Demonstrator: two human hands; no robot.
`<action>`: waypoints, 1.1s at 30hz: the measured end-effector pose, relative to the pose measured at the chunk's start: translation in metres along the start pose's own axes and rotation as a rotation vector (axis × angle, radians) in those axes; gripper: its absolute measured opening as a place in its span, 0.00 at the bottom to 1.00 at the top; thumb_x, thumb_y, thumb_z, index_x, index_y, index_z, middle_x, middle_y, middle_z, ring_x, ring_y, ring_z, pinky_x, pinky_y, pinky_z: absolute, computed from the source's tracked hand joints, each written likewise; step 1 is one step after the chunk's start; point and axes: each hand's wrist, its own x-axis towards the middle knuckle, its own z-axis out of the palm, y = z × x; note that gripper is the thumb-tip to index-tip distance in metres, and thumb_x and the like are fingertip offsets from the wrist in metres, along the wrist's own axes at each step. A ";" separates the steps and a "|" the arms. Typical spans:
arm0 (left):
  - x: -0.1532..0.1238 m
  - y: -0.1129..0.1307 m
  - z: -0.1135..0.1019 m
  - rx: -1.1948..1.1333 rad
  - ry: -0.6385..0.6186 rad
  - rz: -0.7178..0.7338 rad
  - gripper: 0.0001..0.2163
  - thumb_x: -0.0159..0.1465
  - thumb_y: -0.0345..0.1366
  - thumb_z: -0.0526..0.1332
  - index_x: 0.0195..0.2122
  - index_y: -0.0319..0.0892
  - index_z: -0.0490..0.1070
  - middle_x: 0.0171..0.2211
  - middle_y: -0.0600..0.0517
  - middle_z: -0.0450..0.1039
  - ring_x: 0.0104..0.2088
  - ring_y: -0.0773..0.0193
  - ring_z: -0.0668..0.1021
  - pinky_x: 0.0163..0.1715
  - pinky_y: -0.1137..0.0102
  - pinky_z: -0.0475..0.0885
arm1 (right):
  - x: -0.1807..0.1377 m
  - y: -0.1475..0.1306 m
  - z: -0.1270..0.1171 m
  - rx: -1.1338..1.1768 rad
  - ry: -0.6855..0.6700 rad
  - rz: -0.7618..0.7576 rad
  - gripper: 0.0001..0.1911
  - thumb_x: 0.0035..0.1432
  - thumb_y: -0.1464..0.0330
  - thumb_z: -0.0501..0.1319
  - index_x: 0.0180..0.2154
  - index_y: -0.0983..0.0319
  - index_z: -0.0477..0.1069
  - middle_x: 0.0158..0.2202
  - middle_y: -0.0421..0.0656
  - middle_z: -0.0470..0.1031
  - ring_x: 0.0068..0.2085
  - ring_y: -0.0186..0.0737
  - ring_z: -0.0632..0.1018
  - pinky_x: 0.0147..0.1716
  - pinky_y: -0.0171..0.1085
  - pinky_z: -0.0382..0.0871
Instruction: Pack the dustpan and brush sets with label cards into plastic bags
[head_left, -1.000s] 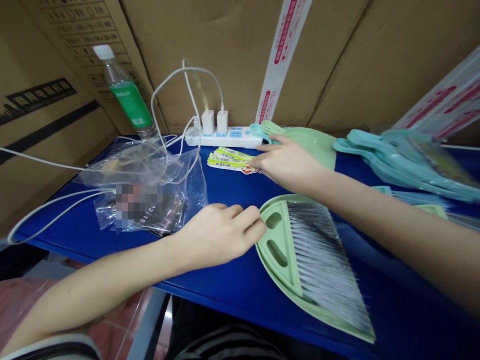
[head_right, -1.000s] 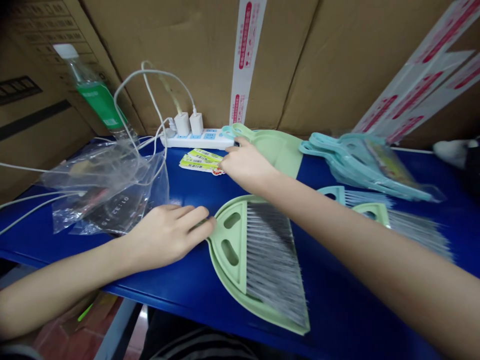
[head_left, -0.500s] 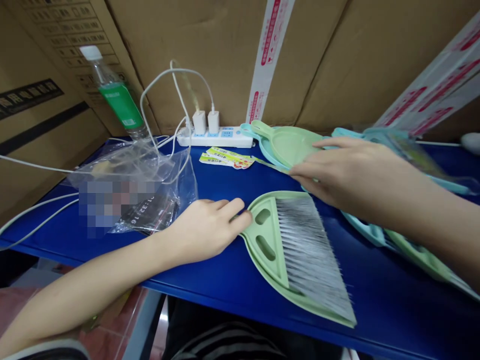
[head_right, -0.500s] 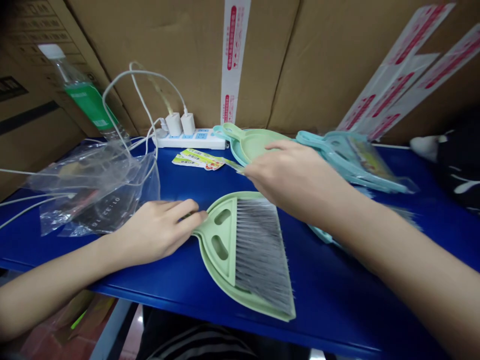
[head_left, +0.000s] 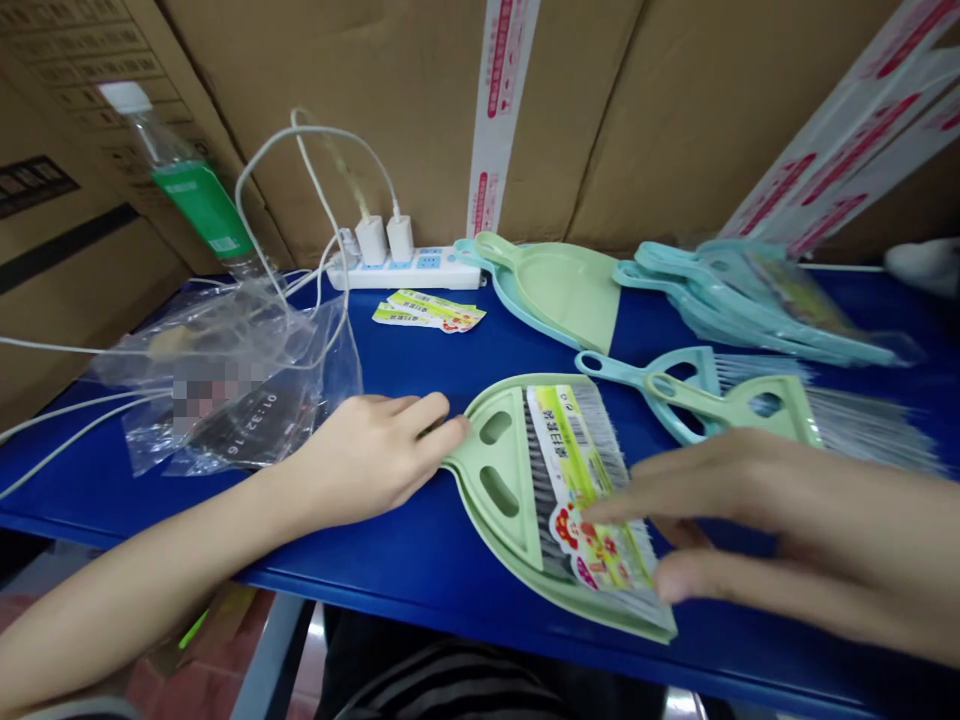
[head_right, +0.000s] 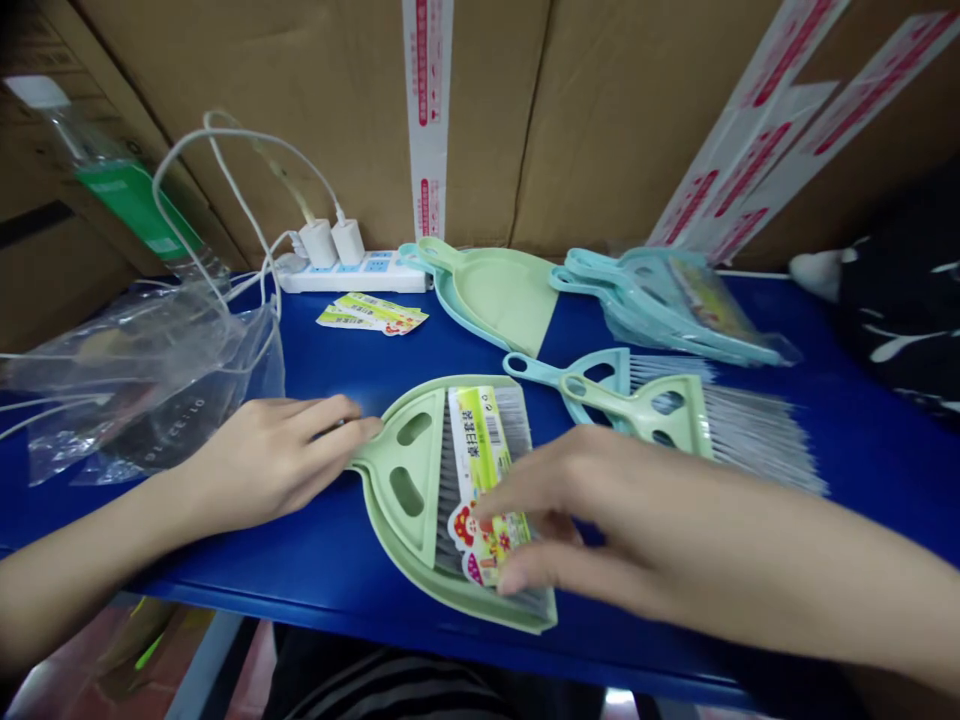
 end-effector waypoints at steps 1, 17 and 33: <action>0.000 0.000 0.000 0.001 0.002 0.001 0.11 0.69 0.29 0.47 0.38 0.41 0.69 0.31 0.53 0.72 0.23 0.66 0.75 0.22 0.70 0.68 | 0.000 0.005 -0.001 0.008 -0.036 -0.034 0.22 0.65 0.49 0.50 0.45 0.49 0.79 0.38 0.40 0.83 0.35 0.41 0.82 0.31 0.37 0.78; 0.002 -0.002 0.000 0.004 0.018 0.020 0.15 0.71 0.30 0.44 0.38 0.40 0.70 0.30 0.53 0.72 0.23 0.67 0.75 0.21 0.70 0.67 | 0.004 0.022 0.046 -0.371 0.033 -0.112 0.41 0.65 0.46 0.45 0.64 0.72 0.59 0.66 0.59 0.59 0.66 0.65 0.58 0.54 0.60 0.68; 0.000 -0.005 0.003 -0.202 -0.140 -0.075 0.13 0.71 0.32 0.44 0.48 0.41 0.67 0.34 0.52 0.76 0.30 0.65 0.79 0.28 0.71 0.71 | 0.031 0.040 0.035 -0.464 0.191 0.002 0.24 0.68 0.68 0.44 0.48 0.67 0.76 0.42 0.54 0.80 0.42 0.52 0.77 0.39 0.50 0.71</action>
